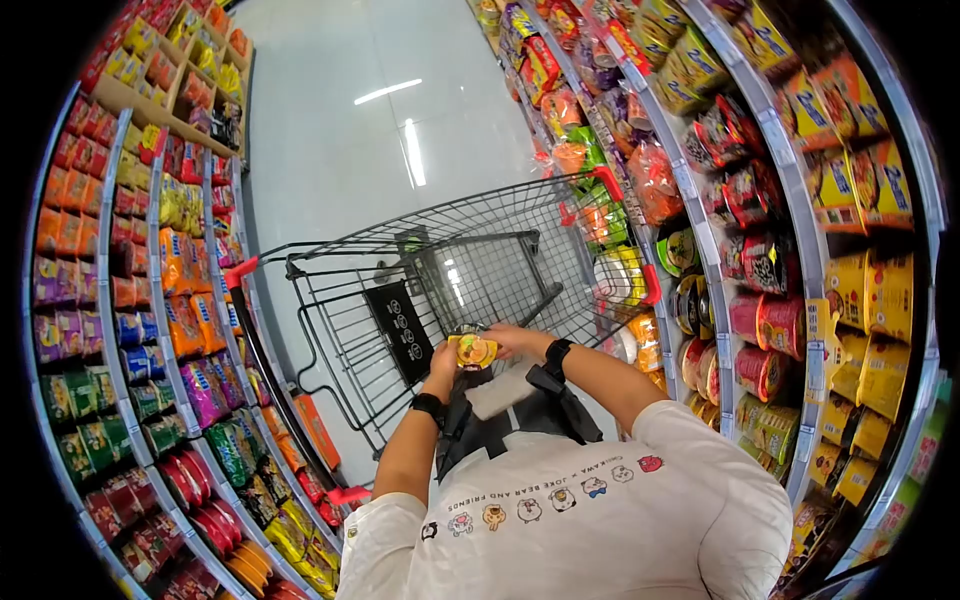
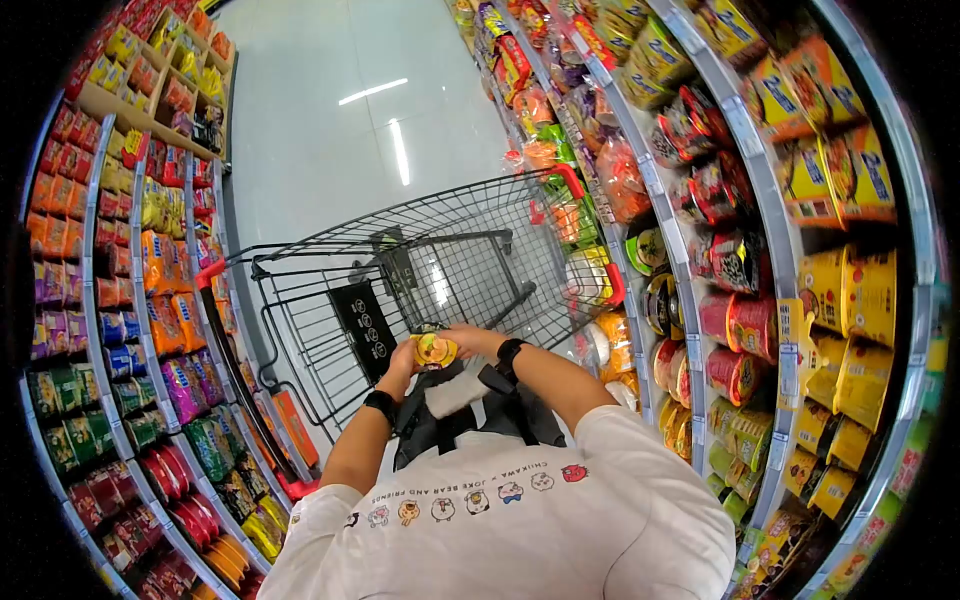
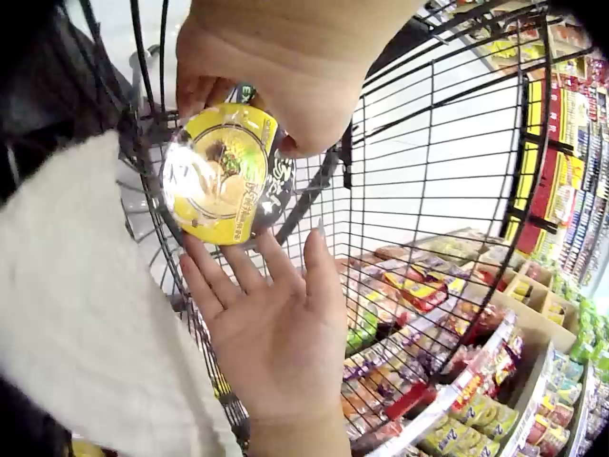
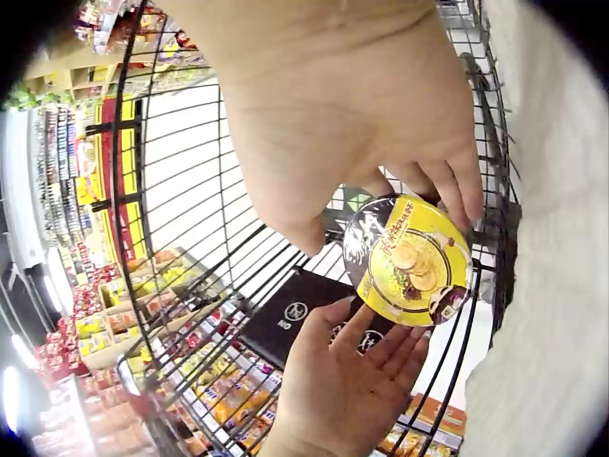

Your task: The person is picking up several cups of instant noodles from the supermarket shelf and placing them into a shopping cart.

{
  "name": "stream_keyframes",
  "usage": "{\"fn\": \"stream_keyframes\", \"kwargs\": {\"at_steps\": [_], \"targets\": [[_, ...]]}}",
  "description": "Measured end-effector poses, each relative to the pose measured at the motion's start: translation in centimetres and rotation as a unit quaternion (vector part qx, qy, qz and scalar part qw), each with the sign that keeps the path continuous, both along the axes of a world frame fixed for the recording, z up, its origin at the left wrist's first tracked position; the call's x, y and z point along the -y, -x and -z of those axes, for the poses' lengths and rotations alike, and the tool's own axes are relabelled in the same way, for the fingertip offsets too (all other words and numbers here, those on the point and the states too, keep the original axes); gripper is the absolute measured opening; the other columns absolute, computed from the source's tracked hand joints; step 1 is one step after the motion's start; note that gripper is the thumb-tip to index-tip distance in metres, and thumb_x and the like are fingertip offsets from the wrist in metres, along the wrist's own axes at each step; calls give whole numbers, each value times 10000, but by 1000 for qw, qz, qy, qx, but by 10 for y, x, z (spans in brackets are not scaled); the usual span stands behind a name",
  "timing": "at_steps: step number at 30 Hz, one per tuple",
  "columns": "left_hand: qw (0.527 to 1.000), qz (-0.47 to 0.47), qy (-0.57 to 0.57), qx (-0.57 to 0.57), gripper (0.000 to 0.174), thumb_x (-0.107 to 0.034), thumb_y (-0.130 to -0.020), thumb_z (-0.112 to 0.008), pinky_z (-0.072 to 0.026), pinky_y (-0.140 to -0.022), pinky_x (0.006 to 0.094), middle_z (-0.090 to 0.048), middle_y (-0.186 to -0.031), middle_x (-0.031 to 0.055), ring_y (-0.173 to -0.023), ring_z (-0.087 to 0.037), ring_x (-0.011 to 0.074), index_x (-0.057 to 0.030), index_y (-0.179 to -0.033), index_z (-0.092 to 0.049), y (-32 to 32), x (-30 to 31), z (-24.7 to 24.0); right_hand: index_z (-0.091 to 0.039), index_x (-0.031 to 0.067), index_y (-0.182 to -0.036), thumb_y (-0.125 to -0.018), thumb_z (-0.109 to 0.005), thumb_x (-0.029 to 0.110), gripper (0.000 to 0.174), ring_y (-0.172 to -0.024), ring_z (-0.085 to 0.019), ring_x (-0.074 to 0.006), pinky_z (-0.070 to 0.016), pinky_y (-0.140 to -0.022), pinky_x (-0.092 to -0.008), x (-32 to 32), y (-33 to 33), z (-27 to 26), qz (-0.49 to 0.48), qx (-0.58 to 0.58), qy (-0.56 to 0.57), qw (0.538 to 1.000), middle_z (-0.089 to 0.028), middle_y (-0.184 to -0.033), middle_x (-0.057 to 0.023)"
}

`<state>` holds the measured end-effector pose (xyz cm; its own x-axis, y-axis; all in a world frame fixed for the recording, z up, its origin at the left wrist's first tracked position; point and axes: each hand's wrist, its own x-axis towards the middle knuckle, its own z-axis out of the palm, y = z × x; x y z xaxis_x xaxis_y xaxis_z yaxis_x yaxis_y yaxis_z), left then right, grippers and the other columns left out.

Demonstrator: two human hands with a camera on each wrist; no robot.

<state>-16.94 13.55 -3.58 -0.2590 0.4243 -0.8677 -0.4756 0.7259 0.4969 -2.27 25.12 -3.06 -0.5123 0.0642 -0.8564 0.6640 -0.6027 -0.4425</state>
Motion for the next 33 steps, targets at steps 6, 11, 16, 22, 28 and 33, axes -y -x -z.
{"fn": "stream_keyframes", "kwargs": {"at_steps": [6,11,16,22,28,33], "targets": [[993,-4,58,100,398,-254,-845,-496,-505,-679,340,-590,-981,153,-826,-612,242,36,-1118,-484,21,3,15,-313,90,-1311,-848,-443,517,643,-1144,-445,-286,-365,-928,-403,9,32,8,-21,72,76,994,-383,-1322,-132],[995,13,61,75,431,-211,-816,-492,-502,-733,333,-568,-1042,185,-882,-608,270,45,-1159,-445,21,8,42,-268,132,-1345,-837,-461,519,667,-1220,-372,-281,-311,-969,-421,22,33,2,61,53,103,991,-313,-1379,-114],[995,26,44,81,562,-242,-805,-535,-453,-813,319,-524,-1149,185,-990,-556,250,36,-1259,-355,32,25,101,-230,167,-1384,-826,-468,558,722,-1317,-199,-266,-274,-992,-420,10,43,0,103,25,125,986,-216,-1431,-114],[979,118,118,116,585,-376,-825,-538,-403,-858,448,-470,-1214,111,-1086,-481,267,-125,-1302,-312,56,14,85,-296,147,-1370,-825,-388,618,726,-1310,-222,-255,-219,-1014,-432,2,57,-8,50,22,92,994,-298,-1407,-96],[966,163,113,165,775,-409,-787,-578,-280,-931,545,-299,-1361,109,-1221,-320,313,-150,-1375,-145,85,-12,28,-430,82,-1258,-810,-485,572,666,-1192,-371,-222,-331,-897,-362,10,61,21,136,25,79,987,-455,-1259,-102],[970,66,-14,233,444,-361,-862,-473,-316,-930,463,-435,-1254,106,-1163,-401,250,-139,-1241,-408,91,-44,-7,-423,48,-1262,-860,-486,471,587,-1152,-429,-216,-366,-899,-367,-15,76,-50,197,-12,11,980,-464,-1250,-127]]}}
